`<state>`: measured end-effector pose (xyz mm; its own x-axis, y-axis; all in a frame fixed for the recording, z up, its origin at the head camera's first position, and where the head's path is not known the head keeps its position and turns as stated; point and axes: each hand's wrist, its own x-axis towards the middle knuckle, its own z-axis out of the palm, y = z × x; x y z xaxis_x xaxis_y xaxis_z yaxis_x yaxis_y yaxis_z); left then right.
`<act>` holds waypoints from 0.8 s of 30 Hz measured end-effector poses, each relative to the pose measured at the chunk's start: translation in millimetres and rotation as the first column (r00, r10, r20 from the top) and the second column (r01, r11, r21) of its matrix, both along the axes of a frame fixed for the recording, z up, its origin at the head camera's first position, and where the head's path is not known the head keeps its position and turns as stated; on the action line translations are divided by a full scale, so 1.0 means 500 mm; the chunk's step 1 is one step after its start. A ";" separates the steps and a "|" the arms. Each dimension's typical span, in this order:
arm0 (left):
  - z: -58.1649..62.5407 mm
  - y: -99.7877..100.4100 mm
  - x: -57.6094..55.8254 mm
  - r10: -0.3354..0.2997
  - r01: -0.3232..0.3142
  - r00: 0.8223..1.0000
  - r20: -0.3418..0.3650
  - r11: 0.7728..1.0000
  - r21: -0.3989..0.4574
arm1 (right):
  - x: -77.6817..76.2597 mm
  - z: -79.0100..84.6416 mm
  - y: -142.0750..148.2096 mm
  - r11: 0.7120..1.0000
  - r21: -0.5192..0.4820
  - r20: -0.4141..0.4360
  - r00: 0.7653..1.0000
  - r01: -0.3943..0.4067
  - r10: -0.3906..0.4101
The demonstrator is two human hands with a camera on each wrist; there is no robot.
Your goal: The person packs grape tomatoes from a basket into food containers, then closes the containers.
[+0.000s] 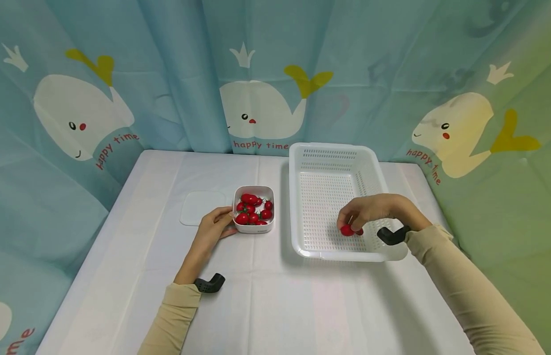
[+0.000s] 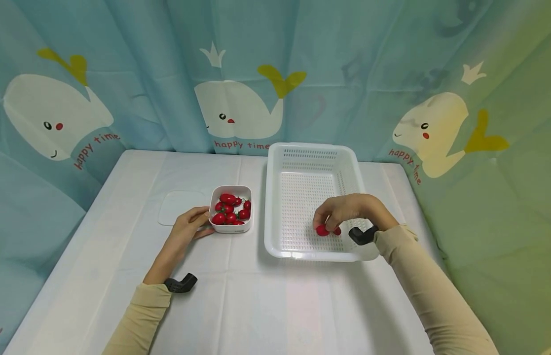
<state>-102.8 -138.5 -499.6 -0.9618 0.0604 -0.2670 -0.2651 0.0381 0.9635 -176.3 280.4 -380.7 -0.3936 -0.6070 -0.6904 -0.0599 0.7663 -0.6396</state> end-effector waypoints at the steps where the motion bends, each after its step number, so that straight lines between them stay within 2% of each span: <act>1: 0.000 0.000 0.000 0.000 0.000 1.000 0.000 1.000 0.000 | 0.000 0.004 -0.001 1.000 -0.014 -0.009 1.000 0.007 -0.007; 7: 0.001 0.001 0.000 0.003 -0.003 1.000 0.007 1.000 0.000 | -0.007 0.015 -0.006 0.994 -0.078 -0.146 0.986 0.072 -0.083; 11: 0.000 0.001 -0.001 0.001 -0.001 1.000 0.005 1.000 -0.001 | -0.011 0.019 -0.008 0.986 -0.122 -0.189 0.972 0.118 -0.139; 24: -0.002 -0.003 0.000 -0.001 0.001 1.000 -0.006 1.000 0.007 | -0.047 0.029 -0.046 0.960 -0.219 -0.138 0.969 0.174 -0.206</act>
<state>-102.8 -139.8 -500.3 -0.9632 0.0628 -0.2612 -0.2597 0.0315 0.9652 -199.7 257.4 -366.0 -0.6091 -0.6313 -0.4801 -0.0384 0.6282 -0.7771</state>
